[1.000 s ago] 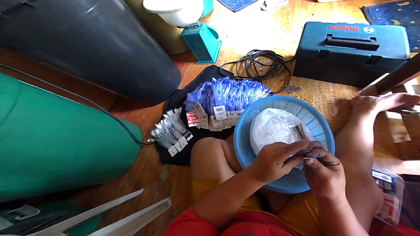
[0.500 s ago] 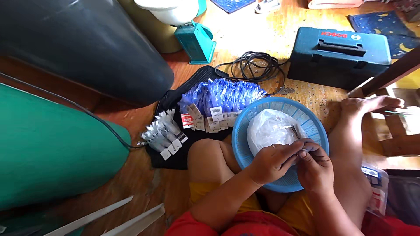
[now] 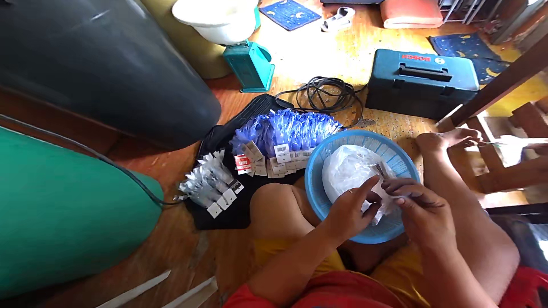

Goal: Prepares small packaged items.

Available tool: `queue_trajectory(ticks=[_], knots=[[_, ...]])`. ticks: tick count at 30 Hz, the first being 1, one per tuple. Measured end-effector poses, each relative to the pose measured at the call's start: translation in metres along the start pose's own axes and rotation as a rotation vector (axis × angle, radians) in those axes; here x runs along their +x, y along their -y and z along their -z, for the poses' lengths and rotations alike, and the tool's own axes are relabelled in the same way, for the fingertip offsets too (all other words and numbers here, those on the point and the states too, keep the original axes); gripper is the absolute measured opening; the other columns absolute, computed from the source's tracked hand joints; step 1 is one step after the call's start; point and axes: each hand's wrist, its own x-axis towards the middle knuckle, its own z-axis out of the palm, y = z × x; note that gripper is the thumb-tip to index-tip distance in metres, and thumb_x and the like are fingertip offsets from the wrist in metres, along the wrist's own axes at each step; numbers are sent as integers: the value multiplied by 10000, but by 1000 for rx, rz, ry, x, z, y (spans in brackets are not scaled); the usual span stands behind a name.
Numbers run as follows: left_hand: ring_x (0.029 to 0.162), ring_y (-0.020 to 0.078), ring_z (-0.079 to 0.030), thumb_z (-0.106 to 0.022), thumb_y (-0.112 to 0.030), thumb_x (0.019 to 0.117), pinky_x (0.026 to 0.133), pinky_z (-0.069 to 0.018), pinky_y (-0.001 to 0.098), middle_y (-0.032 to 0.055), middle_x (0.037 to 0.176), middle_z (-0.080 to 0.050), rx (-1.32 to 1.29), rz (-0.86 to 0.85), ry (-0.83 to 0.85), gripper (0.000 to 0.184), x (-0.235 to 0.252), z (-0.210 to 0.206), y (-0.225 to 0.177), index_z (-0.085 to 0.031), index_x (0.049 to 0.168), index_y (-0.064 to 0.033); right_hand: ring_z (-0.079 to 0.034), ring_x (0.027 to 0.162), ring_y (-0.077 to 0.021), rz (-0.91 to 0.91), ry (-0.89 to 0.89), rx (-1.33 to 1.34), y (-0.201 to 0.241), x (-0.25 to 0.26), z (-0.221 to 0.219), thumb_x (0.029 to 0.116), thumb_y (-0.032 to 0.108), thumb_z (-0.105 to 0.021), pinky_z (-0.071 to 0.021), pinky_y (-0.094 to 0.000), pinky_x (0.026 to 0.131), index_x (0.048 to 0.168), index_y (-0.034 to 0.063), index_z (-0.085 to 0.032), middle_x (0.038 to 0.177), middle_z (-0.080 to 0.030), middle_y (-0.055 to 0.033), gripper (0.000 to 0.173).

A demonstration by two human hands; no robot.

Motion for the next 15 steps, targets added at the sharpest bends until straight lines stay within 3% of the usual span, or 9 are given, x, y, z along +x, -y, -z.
queue_trajectory(ticks=[3, 7, 11, 15], knots=[[1062, 221, -707, -653, -106, 953, 975, -558, 416, 64, 1115, -751, 99, 130, 148, 554, -3, 0, 8, -498, 1473, 6, -726, 904, -122, 38, 29, 46, 21, 7, 17, 996, 211, -667, -623, -298, 822, 1039, 166, -767, 1017, -754, 6, 117], [1163, 257, -669, -609, -143, 992, 1055, -506, 421, 112, 1209, -719, 204, 255, 272, 340, -8, -4, 24, -667, 1309, -35, -705, 770, -74, 70, 20, 98, 31, 12, 43, 997, 219, -673, -609, -225, 675, 1057, 177, -767, 997, -749, 22, 119], [1195, 288, -654, -568, -136, 1007, 1059, -499, 429, 125, 1209, -718, 316, 289, 379, 258, -3, -16, 32, -738, 1190, -71, -677, 703, -46, -10, -72, 122, 4, 7, 68, 990, 226, -681, -582, -195, 612, 1045, 178, -774, 984, -750, 23, 119], [1193, 349, -638, -572, -112, 1006, 1046, -505, 473, 169, 1185, -704, 333, 208, 530, 229, 12, -38, 38, -742, 1150, -58, -664, 677, -37, -114, -195, 116, -17, 7, 85, 972, 238, -702, -577, -193, 616, 1002, 199, -787, 942, -754, 34, 98]])
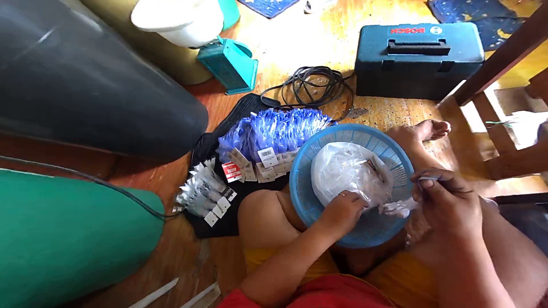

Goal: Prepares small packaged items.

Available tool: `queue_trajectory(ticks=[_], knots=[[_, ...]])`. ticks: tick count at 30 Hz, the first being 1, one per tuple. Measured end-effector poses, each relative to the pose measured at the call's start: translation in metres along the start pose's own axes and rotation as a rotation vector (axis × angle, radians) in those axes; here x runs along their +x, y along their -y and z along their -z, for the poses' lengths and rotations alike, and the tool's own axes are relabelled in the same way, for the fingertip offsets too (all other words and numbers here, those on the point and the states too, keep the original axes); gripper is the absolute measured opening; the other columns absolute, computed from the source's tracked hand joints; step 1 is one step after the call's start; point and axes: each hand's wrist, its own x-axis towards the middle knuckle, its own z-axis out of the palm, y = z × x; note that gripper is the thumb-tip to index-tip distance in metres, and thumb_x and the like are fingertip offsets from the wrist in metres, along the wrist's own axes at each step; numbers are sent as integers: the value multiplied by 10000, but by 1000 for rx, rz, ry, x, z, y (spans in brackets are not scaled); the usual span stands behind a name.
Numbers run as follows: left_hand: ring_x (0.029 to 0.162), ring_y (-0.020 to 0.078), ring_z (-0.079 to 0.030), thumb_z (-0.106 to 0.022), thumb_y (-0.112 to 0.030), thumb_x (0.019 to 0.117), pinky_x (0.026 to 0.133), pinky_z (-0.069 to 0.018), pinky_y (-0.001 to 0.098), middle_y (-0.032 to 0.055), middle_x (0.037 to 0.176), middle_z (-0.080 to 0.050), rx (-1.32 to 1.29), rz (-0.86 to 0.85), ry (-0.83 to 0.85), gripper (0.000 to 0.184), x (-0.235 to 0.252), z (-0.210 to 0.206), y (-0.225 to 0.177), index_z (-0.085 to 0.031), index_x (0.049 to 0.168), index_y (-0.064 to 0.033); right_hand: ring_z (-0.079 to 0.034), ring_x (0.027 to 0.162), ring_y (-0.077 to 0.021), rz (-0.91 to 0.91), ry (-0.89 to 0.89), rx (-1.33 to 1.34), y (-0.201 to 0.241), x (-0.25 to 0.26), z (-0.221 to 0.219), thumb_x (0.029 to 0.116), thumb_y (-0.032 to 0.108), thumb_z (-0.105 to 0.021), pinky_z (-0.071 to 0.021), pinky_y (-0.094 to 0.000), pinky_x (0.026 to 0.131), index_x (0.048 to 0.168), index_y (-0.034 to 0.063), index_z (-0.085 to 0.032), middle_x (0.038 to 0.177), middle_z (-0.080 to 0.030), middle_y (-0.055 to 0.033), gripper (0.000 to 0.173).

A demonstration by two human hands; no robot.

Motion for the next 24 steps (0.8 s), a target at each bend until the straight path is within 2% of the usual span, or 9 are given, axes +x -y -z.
queue_trajectory(ticks=[4, 6, 9, 12, 14, 18, 19, 21, 24], knots=[[1230, 386, -591, -615, -87, 978, 1009, -519, 512, 164, 1248, -666, 149, -117, 259, 235, 34, -8, -14, -728, 1184, -78, -650, 663, -48, 61, -51, 17, 3, 12, 10, 963, 254, -718, -573, -207, 621, 1028, 187, -777, 909, -743, 29, 111], [1246, 436, -554, -608, -40, 958, 976, -516, 559, 216, 1306, -612, 237, -78, 385, 272, 46, -12, -19, -716, 1206, -57, -650, 661, -39, 81, -82, 12, 5, 15, 12, 960, 252, -722, -574, -200, 614, 1038, 192, -771, 918, -743, 38, 110], [1299, 440, -500, -529, -42, 1001, 1025, -463, 582, 229, 1329, -581, 300, 13, 528, 233, 57, -14, -17, -714, 1135, 3, -646, 649, -44, 69, -125, 34, 1, 15, 15, 961, 210, -718, -575, -204, 609, 1037, 174, -766, 907, -739, 24, 97], [1259, 382, -559, -657, -200, 983, 1069, -454, 537, 181, 1259, -651, 70, 32, 411, 216, 49, 1, -7, -747, 1087, -34, -649, 638, -51, 23, -151, 54, -1, 12, 17, 964, 184, -709, -580, -210, 610, 1019, 165, -767, 885, -740, 11, 82], [1246, 334, -587, -691, -243, 966, 1098, -443, 493, 170, 1241, -676, -155, 63, 262, 252, 35, 21, -5, -745, 1058, -15, -646, 632, -44, -8, -147, 63, 0, 10, 17, 964, 184, -709, -577, -203, 611, 1016, 167, -771, 872, -741, 15, 83], [986, 140, -686, -693, -133, 944, 893, -577, 317, 96, 1040, -719, -533, -42, -183, 166, 1, 40, 2, -708, 1012, 19, -651, 631, -43, -109, -121, 40, -2, 8, 12, 958, 111, -692, -579, -198, 600, 983, 130, -770, 856, -742, 13, 84], [946, 104, -689, -693, -92, 938, 856, -591, 290, 64, 1014, -717, -626, -38, -271, 137, -4, 45, -1, -691, 1018, 19, -650, 641, -41, -147, -83, 13, -3, 7, 11, 960, 89, -678, -578, -201, 600, 981, 120, -765, 886, -744, 14, 95], [914, 70, -691, -695, -40, 922, 817, -604, 260, 20, 991, -715, -741, 5, -416, 111, -11, 56, -10, -676, 1020, 6, -660, 684, -31, -212, 67, -54, -6, 7, 7, 964, 73, -653, -579, -206, 601, 1005, 102, -762, 1039, -748, 9, 120], [984, 78, -668, -719, -78, 915, 829, -600, 244, 37, 1048, -679, -765, 58, -475, 108, -12, 62, -18, -708, 995, -8, -687, 765, -30, -262, 284, -133, -13, -1, -15, 940, 64, -666, -597, -210, 615, 993, 84, -765, 1274, -690, -27, 114]])
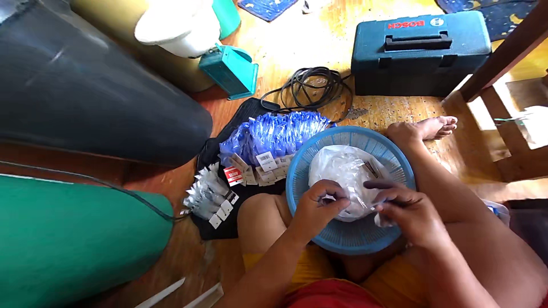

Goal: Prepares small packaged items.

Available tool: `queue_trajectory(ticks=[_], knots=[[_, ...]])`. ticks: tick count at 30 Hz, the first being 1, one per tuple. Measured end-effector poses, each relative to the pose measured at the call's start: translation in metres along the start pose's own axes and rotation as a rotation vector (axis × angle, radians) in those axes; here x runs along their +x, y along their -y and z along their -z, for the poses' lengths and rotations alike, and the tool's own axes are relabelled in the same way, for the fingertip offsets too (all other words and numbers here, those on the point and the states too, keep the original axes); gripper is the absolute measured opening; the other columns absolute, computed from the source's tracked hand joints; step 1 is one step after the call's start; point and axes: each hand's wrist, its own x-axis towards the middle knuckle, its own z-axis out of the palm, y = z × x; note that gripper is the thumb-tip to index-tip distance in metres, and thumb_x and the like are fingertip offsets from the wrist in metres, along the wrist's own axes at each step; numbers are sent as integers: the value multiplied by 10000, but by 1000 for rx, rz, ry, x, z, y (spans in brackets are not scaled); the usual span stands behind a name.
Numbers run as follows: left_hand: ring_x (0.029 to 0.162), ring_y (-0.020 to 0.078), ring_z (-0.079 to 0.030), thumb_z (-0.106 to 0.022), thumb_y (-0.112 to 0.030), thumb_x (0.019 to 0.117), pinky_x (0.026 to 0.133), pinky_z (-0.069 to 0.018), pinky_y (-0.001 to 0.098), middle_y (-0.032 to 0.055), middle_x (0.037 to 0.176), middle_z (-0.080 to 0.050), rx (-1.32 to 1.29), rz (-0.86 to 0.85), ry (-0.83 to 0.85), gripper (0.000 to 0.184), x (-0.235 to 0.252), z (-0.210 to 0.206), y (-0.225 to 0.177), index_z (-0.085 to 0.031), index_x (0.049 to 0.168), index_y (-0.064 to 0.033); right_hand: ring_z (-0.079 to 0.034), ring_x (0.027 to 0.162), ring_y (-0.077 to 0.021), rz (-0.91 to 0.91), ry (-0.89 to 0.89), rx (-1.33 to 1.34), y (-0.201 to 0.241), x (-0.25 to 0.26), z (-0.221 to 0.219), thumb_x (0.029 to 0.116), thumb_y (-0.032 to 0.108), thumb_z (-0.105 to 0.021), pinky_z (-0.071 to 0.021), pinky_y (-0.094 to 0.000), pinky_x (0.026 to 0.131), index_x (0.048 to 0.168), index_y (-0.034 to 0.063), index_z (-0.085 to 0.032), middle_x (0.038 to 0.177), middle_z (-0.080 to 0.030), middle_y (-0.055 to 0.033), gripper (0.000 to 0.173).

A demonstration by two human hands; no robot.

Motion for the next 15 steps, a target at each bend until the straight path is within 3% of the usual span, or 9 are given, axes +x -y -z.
queue_trajectory(ticks=[2, 4, 7, 9, 12, 15], knots=[[978, 70, -646, -730, -113, 906, 808, -577, 216, 43, 1051, -661, 14, 53, -17, 108, 2, -7, -1, -731, 966, -24, -685, 791, -30, 3, 43, -42, -4, 0, -19, 931, 52, -682, -603, -206, 643, 975, 60, -770, 1286, -672, -59, 99], [974, 65, -640, -722, -135, 919, 815, -569, 214, 47, 1062, -657, -6, 92, -9, 129, 5, -11, -1, -732, 973, -18, -675, 748, -35, 34, -14, -81, -11, 0, -31, 928, 28, -682, -602, -200, 626, 975, 32, -759, 1139, -697, -64, 90], [955, 70, -641, -640, -207, 989, 816, -549, 229, 58, 1078, -676, 133, 93, -13, 234, 11, -8, 4, -718, 1088, -9, -662, 684, -44, 57, -99, -102, -15, 2, -27, 935, 22, -671, -596, -210, 589, 989, 25, -753, 1049, -715, -44, 98], [977, 145, -656, -612, -318, 1008, 838, -552, 298, 96, 1112, -690, 431, 143, -5, 344, 15, -2, 9, -712, 1176, -35, -659, 672, -51, 63, -152, -98, -14, 2, -19, 931, 23, -675, -592, -217, 579, 987, 25, -753, 1049, -720, -45, 96], [1145, 324, -634, -623, -501, 976, 1004, -501, 502, 179, 1224, -668, 745, 391, 173, 567, 25, 4, 14, -657, 1289, -29, -658, 663, -60, 79, -201, -78, -11, 1, -11, 926, 20, -685, -594, -220, 572, 988, 27, -757, 1056, -717, -54, 96], [1259, 378, -568, -660, -534, 945, 1072, -450, 548, 194, 1312, -625, 872, 490, 301, 603, 29, 0, 28, -633, 1351, -89, -655, 656, -58, 93, -220, -77, -10, 0, -7, 926, 15, -680, -593, -215, 574, 998, 27, -760, 1050, -718, -50, 108]])
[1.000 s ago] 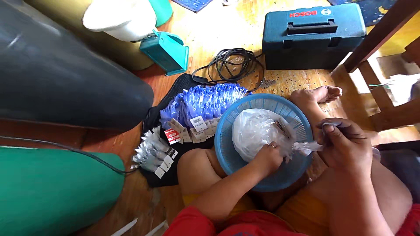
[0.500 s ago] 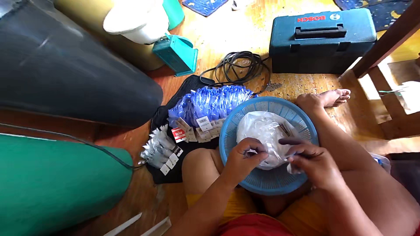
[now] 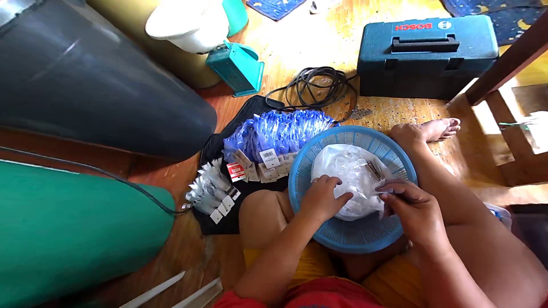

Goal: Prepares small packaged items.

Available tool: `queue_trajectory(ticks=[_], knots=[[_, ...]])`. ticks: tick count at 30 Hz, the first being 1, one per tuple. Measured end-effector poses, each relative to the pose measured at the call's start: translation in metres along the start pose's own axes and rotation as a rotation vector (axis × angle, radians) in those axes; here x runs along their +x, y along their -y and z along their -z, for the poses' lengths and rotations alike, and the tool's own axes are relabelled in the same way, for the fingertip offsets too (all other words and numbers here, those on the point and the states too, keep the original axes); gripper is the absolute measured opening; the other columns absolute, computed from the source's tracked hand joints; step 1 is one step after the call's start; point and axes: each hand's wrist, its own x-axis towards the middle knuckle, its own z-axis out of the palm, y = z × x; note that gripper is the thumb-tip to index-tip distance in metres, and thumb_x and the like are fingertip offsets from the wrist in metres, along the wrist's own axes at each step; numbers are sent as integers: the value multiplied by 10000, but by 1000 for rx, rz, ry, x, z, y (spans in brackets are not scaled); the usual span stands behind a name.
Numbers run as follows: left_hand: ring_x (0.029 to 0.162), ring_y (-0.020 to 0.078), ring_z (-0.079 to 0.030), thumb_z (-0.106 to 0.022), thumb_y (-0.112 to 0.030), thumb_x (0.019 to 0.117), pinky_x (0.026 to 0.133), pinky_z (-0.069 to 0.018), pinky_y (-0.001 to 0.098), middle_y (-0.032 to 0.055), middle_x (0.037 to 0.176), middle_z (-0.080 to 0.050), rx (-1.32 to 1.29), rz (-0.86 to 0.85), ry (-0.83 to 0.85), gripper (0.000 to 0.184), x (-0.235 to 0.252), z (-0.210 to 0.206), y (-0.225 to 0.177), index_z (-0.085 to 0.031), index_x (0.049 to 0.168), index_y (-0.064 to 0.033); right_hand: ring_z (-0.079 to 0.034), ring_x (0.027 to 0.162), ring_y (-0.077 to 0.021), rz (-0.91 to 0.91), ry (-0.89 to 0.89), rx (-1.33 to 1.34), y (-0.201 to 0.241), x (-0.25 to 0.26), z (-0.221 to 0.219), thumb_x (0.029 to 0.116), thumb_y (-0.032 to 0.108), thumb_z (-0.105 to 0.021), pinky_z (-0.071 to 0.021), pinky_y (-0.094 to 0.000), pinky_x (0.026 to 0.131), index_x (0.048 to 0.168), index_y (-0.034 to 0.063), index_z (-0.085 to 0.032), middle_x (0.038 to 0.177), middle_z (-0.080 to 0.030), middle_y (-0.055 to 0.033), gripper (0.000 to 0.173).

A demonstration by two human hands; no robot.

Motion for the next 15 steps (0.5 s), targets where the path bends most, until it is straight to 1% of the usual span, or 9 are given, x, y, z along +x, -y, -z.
queue_trajectory(ticks=[2, 3, 4, 6, 8, 10, 11, 13, 15], knots=[[1316, 410, -509, -682, -431, 957, 1097, -427, 555, 213, 1375, -573, 51, -78, 43, 518, 4, -3, 2, -628, 1383, -142, -654, 658, -52, 19, -10, 8, -1, -1, 1, 928, 19, -680, -593, -213, 574, 997, 32, -760, 1044, -719, -44, 107], [1322, 417, -494, -679, -391, 967, 1097, -424, 554, 216, 1382, -561, 76, -115, 66, 453, 6, -2, 3, -655, 1343, -139, -653, 659, -51, 27, -14, 13, -1, -1, 2, 928, 20, -681, -593, -213, 574, 995, 33, -760, 1043, -717, -43, 104], [1323, 414, -488, -668, -372, 978, 1098, -422, 548, 212, 1372, -563, 100, -137, 87, 387, 6, 0, 3, -694, 1264, -112, -652, 662, -47, 33, -15, 15, -1, -1, 3, 931, 23, -680, -591, -210, 575, 998, 36, -759, 1046, -715, -39, 104], [1317, 391, -491, -644, -380, 991, 1111, -406, 522, 198, 1339, -585, 120, -162, 106, 359, 5, 6, 3, -742, 1105, -55, -651, 664, -46, 38, -12, 19, 1, -1, 4, 930, 19, -676, -590, -208, 573, 1003, 36, -753, 1050, -712, -34, 107], [1292, 367, -517, -658, -395, 980, 1111, -403, 500, 199, 1308, -613, 15, -226, 85, 392, -1, 13, 3, -758, 1014, -17, -654, 665, -46, 42, -7, 24, 1, -1, 5, 929, 22, -678, -593, -209, 573, 1004, 37, -749, 1050, -712, -29, 105], [1243, 314, -563, -687, -368, 966, 1085, -428, 453, 199, 1266, -643, -188, -330, 40, 386, -8, 18, 1, -757, 961, 11, -653, 659, -44, 38, -3, 27, 0, -1, 5, 932, 24, -672, -592, -211, 565, 1011, 40, -747, 1046, -713, -25, 110], [1212, 271, -585, -684, -342, 968, 1061, -452, 414, 186, 1246, -652, -286, -365, 10, 362, -11, 19, 0, -753, 968, 13, -651, 654, -46, 34, -5, 31, 0, 0, 5, 932, 24, -671, -590, -212, 559, 1010, 42, -747, 1041, -714, -25, 111], [1155, 215, -631, -639, -278, 997, 1009, -510, 361, 163, 1215, -675, -393, -383, -79, 308, -13, 18, -1, -744, 1076, 0, -646, 644, -44, 29, -12, 43, 0, -1, 5, 933, 31, -673, -585, -209, 553, 1007, 55, -748, 1038, -715, -17, 108], [1157, 208, -638, -580, -267, 1026, 1002, -515, 368, 135, 1214, -688, -363, -306, -160, 316, -10, 15, 3, -711, 1201, -39, -643, 641, -48, 33, -23, 52, -1, -1, 6, 934, 31, -674, -582, -209, 552, 1005, 58, -750, 1034, -714, -18, 108]])
